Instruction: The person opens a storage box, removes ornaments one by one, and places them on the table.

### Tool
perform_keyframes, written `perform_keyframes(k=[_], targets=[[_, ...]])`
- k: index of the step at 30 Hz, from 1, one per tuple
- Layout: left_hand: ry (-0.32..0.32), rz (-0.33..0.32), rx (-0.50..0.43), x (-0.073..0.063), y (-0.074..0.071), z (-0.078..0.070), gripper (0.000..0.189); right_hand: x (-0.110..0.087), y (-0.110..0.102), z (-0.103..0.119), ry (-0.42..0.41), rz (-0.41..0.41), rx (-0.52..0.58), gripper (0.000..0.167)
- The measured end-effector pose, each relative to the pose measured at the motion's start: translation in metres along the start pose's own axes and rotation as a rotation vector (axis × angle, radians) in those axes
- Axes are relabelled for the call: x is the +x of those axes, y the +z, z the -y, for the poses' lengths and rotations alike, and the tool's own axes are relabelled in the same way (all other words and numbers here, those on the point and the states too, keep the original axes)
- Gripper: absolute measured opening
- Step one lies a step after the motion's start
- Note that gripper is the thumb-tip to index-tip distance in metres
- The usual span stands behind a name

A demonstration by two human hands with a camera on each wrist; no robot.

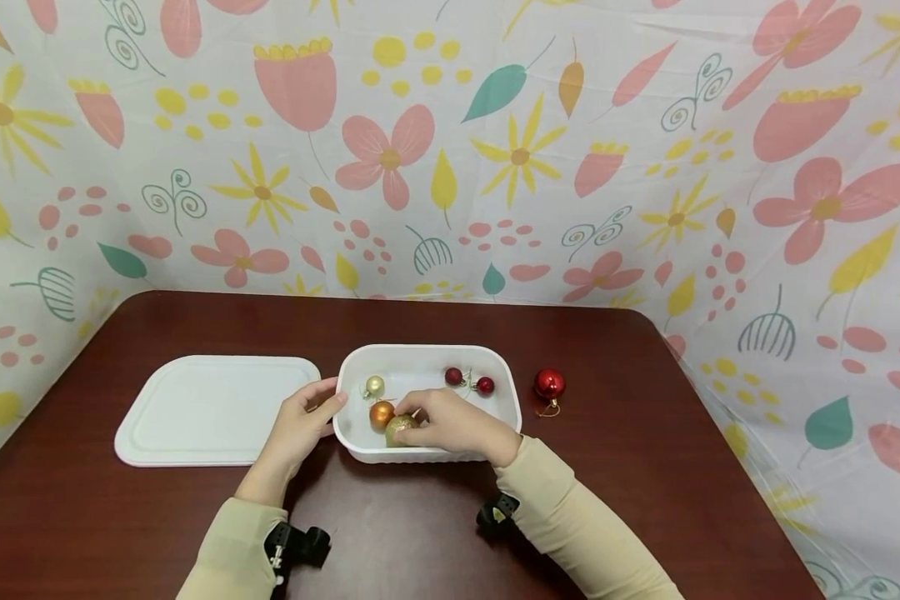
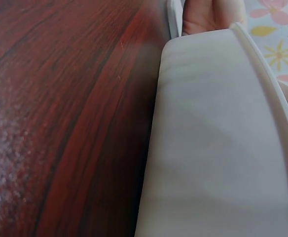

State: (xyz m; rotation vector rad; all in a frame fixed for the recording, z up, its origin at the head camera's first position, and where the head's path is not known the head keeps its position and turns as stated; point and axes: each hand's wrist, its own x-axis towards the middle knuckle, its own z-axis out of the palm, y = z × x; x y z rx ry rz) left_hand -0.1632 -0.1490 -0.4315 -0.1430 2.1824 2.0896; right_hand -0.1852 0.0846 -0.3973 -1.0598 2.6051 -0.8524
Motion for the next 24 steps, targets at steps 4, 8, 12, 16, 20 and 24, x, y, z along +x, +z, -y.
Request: perform_keyframes(k=[4,8,12,16,20,24], targets=[[-0.004,0.000,-0.001,0.000,0.000,0.000,0.044,-0.002,-0.001,0.000,0.020,-0.005,0.019,0.026],[-0.003,-0.002,-0.002,0.001,0.000,0.001,0.044,-0.005,-0.003,-0.002,0.041,-0.016,0.033,0.028],[-0.003,-0.002,-0.001,0.001,0.000,0.001,0.045,-0.008,-0.006,-0.004,0.052,-0.026,0.033,0.030],[-0.001,-0.001,-0.003,0.002,0.000,0.001,0.045,-0.011,-0.008,-0.006,0.059,-0.046,0.044,0.030],[-0.003,-0.004,-0.003,0.002,0.000,0.001,0.044,-0.013,-0.009,-0.007,0.058,-0.071,0.048,0.030],[-0.005,-0.004,-0.003,0.002,0.000,0.002,0.044,-0.017,-0.011,-0.008,0.061,-0.086,0.051,0.031]])
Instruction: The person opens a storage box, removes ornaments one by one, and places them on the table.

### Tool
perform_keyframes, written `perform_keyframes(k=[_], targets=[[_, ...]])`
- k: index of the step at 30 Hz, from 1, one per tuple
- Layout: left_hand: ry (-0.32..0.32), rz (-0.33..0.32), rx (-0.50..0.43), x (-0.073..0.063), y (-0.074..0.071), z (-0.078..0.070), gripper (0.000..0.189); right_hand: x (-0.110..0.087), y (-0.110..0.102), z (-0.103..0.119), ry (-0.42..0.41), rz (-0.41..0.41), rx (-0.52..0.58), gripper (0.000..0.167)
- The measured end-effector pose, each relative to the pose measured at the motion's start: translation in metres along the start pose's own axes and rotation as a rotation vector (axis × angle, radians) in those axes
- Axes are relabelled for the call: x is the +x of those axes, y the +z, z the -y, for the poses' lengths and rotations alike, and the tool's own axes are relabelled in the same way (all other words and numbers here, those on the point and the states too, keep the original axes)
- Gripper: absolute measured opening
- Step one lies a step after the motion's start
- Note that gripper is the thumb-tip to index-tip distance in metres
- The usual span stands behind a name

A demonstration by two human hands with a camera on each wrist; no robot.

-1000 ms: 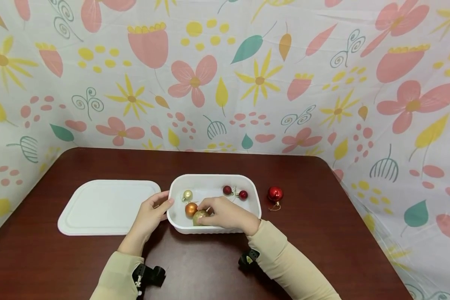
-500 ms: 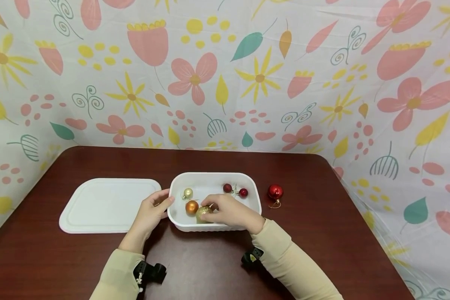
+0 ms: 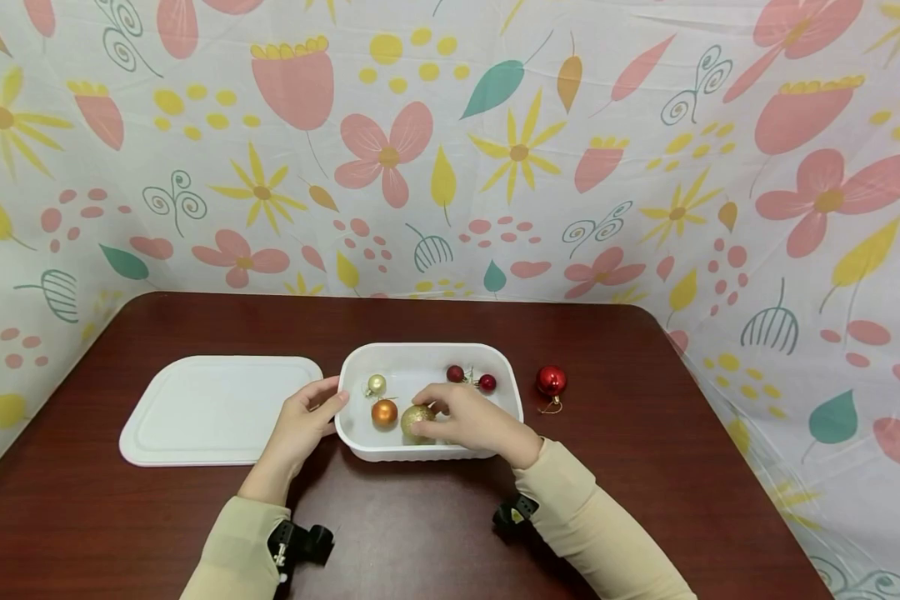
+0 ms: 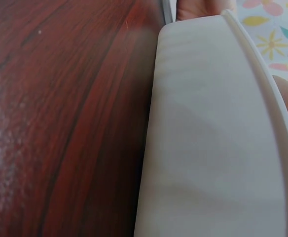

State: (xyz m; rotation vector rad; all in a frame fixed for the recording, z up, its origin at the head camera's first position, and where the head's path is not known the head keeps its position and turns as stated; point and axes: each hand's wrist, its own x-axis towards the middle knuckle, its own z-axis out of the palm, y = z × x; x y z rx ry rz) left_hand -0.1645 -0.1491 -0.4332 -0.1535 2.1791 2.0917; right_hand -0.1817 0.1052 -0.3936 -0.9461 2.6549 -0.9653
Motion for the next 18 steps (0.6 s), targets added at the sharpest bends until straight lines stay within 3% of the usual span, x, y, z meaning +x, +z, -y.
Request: perform_keyframes(k=[18], targets=[[-0.003,0.003,0.009,0.000,0.000,0.000,0.045,-0.011,-0.011,-0.009,-0.018,-0.092,-0.018,0.034]])
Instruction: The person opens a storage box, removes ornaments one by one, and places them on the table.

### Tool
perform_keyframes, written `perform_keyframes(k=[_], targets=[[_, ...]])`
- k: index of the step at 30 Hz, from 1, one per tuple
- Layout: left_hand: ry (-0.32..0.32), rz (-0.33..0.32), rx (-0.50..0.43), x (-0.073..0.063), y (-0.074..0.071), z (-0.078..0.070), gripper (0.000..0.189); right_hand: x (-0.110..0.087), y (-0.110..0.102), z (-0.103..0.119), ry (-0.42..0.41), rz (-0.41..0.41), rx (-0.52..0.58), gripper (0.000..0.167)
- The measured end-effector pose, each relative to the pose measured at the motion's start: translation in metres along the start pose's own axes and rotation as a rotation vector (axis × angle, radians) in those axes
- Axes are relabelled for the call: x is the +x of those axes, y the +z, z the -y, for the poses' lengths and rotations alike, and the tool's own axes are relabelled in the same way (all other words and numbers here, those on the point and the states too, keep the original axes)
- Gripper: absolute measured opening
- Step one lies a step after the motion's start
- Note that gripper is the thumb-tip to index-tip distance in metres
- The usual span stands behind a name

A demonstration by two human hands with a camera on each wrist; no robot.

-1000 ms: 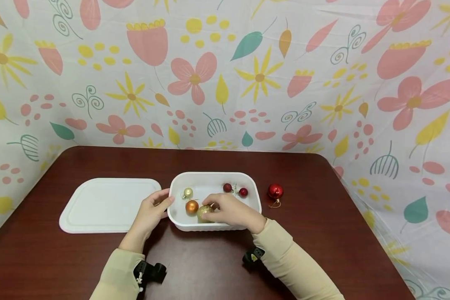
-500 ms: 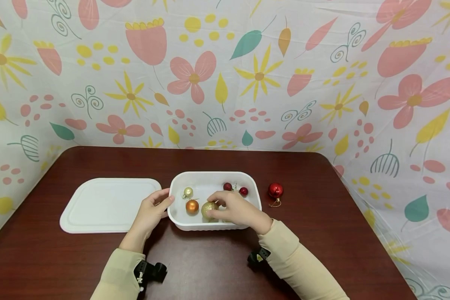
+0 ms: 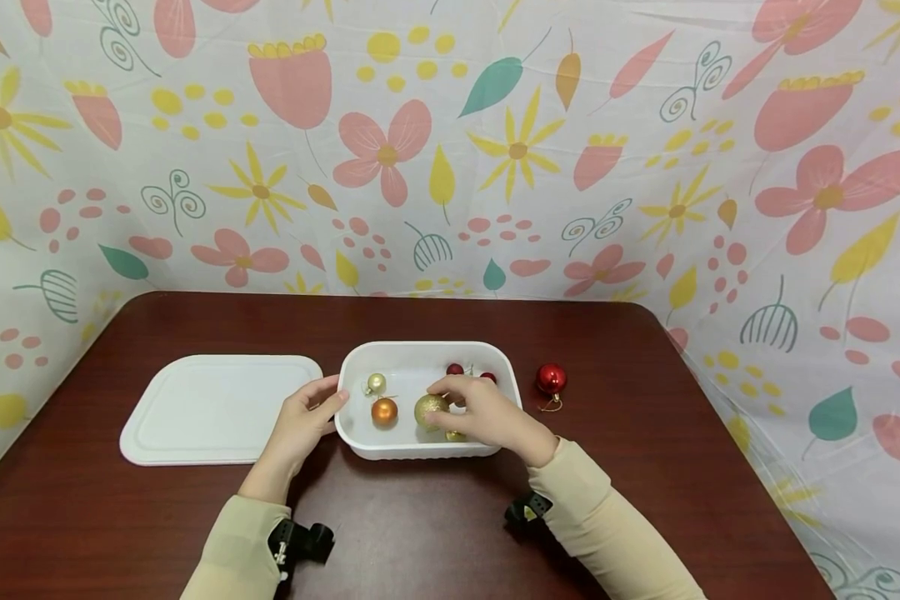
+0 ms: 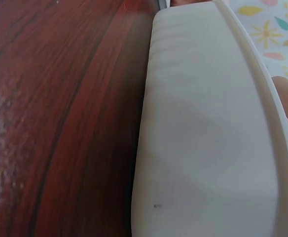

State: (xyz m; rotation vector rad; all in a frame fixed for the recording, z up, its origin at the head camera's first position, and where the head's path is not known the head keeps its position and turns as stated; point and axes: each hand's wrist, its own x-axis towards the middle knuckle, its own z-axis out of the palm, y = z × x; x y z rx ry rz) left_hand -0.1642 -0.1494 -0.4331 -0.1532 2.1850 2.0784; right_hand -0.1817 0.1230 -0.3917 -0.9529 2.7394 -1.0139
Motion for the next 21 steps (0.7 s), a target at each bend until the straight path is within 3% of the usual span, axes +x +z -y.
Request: perform_keyframes(k=[5,13,21], targets=[[0.002,0.005,0.007,0.000,0.000,-0.001,0.046,-0.002,-0.004,-0.003,-0.013,-0.028,-0.042,0.035],[0.009,0.003,0.012,0.000,0.000,0.000,0.045,-0.006,-0.010,-0.007,0.040,-0.016,0.034,0.035],[0.009,0.002,0.011,0.001,0.000,0.001,0.045,-0.011,-0.015,-0.010,0.066,-0.068,0.028,0.032]])
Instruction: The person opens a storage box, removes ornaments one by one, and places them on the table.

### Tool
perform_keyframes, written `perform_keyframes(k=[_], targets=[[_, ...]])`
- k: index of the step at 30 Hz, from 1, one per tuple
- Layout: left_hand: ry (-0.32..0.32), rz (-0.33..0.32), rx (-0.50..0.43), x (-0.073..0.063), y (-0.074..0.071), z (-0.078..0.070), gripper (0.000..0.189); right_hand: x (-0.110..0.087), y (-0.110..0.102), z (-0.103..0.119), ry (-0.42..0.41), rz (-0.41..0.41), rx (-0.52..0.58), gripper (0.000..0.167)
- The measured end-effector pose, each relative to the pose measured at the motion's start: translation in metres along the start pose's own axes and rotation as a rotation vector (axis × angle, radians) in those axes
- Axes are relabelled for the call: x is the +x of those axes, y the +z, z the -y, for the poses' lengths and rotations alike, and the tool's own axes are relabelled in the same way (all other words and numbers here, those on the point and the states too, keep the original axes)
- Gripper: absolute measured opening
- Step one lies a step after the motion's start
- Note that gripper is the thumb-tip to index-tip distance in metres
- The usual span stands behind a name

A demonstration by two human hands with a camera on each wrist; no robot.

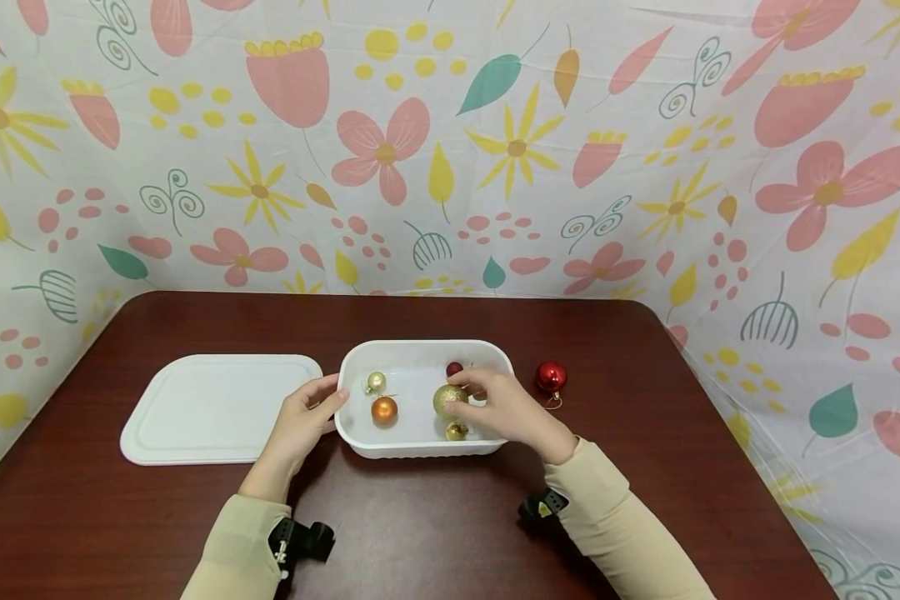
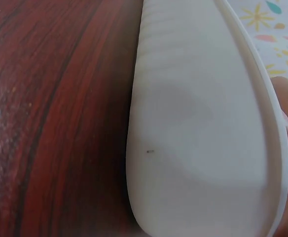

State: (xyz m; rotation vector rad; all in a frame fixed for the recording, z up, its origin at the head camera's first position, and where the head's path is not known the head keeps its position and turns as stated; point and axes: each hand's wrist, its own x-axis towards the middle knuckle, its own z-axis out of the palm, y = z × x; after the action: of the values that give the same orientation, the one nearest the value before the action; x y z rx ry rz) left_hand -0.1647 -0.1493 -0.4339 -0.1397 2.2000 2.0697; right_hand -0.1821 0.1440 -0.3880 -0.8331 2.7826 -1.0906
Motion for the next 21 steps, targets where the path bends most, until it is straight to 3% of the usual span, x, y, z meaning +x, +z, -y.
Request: perform_keyframes(k=[8,21], targets=[[0.000,0.002,-0.008,0.000,0.000,0.000,0.044,-0.006,-0.005,-0.004,-0.013,-0.050,-0.010,0.033],[-0.006,-0.003,-0.008,0.000,0.000,0.000,0.044,-0.013,-0.016,-0.007,0.032,-0.122,0.034,0.034]])
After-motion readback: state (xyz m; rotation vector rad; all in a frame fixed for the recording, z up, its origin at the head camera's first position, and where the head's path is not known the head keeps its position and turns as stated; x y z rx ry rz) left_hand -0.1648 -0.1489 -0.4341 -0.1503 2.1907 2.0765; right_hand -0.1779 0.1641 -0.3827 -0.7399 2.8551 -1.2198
